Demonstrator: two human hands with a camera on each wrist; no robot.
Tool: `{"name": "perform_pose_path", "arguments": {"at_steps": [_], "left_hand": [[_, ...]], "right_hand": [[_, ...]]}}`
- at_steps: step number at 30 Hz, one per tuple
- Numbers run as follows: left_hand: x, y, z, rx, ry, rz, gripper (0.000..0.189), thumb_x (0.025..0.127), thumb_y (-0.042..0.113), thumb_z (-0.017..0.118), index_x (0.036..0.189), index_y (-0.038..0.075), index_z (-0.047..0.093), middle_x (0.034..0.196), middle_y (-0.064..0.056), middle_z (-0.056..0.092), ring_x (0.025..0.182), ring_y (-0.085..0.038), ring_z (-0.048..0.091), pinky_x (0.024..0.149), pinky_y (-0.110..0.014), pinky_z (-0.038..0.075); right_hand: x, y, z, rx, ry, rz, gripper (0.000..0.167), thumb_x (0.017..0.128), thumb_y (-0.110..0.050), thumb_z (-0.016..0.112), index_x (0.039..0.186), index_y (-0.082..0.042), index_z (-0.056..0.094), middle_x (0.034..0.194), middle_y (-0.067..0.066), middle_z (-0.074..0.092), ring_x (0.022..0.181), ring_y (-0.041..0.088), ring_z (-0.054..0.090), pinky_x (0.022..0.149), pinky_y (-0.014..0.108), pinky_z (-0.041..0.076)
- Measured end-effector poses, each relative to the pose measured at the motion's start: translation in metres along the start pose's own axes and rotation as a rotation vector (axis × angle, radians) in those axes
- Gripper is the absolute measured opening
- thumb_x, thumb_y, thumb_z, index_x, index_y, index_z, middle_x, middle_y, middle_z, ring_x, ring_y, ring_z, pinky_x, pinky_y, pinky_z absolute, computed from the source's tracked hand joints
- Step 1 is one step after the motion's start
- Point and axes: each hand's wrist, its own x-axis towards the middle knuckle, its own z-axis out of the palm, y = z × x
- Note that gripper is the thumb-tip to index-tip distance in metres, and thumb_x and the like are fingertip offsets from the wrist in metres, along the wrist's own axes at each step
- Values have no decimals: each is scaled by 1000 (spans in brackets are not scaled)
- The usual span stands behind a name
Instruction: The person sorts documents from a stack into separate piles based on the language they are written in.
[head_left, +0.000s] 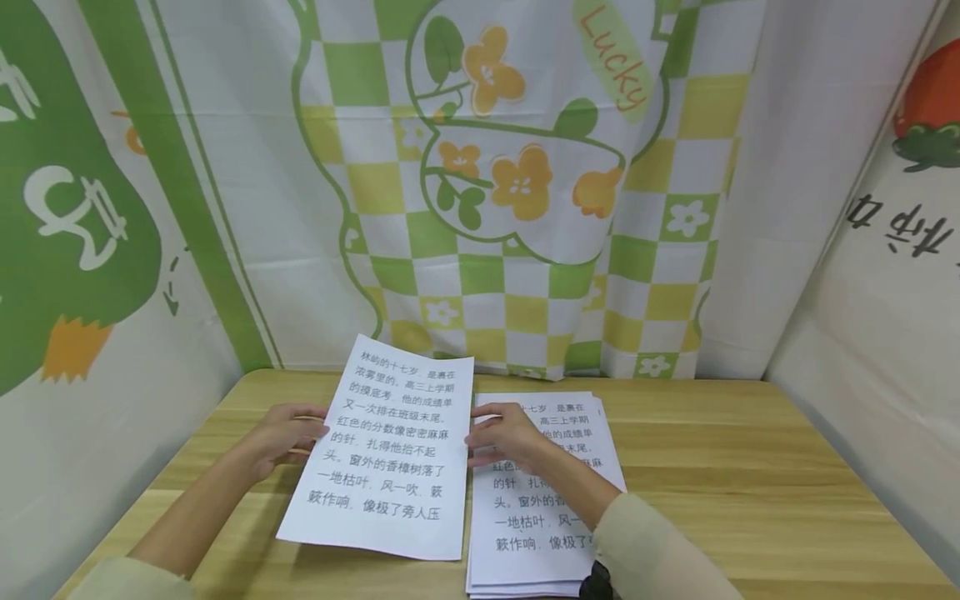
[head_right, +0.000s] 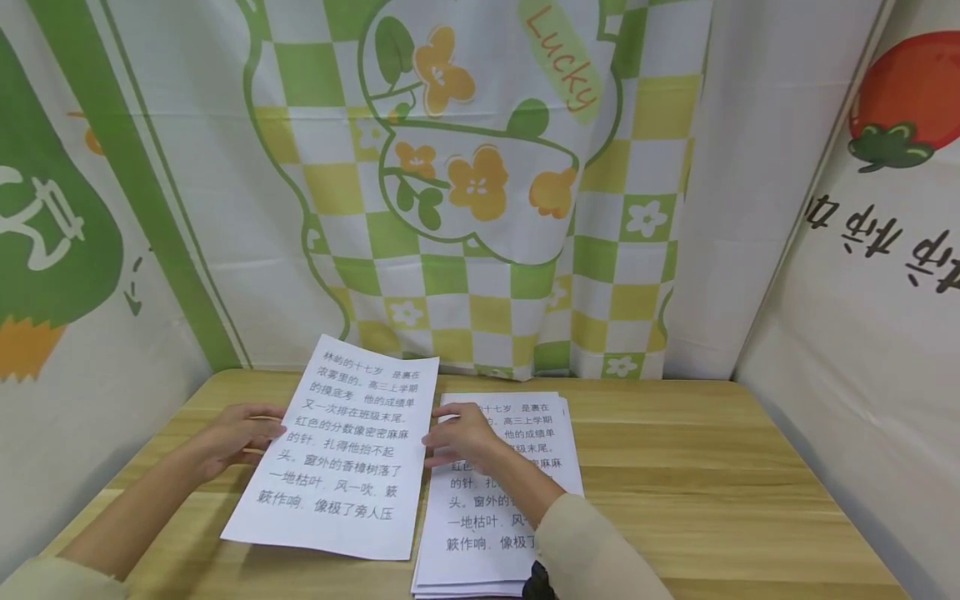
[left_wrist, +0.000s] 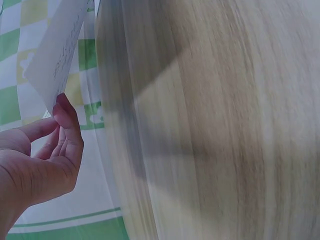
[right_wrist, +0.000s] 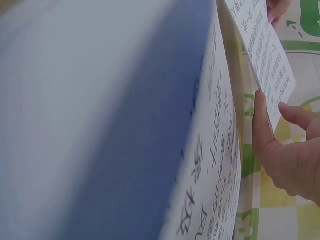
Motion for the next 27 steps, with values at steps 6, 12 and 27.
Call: {"name": "perform_pose_path", "arguments": {"at_steps": [6,12,27], "left_hand": [[-1,-4,-7,8,-6,-15,49,101,0,56,142,-22,39,93,-3,74,81,-18,72,71,-32,64],[-3,-11,-7,6,1,-33,47,101,-1,56,141,-21,42,95,-5,75,81,-19,73,71,-34,65],[-7,-18,-4,78,68,-46,46,100,-1,56,138,-22,44,86,-4,72,72,-16,68,63,-31,64]], "right_hand": [[2,1,9,-14,-3,3,67,88,11,71,148,12,42,118,25,60,96,31,72,82,42,66],[-1,4,18,-17,-4,35,60,88,11,71,142,17,47,120,25,58,99,32,69,86,41,65],[-8,4,25,-61,-48,29,68,86,11,74,148,11,45,126,26,58,103,31,69,83,43,66]]}}
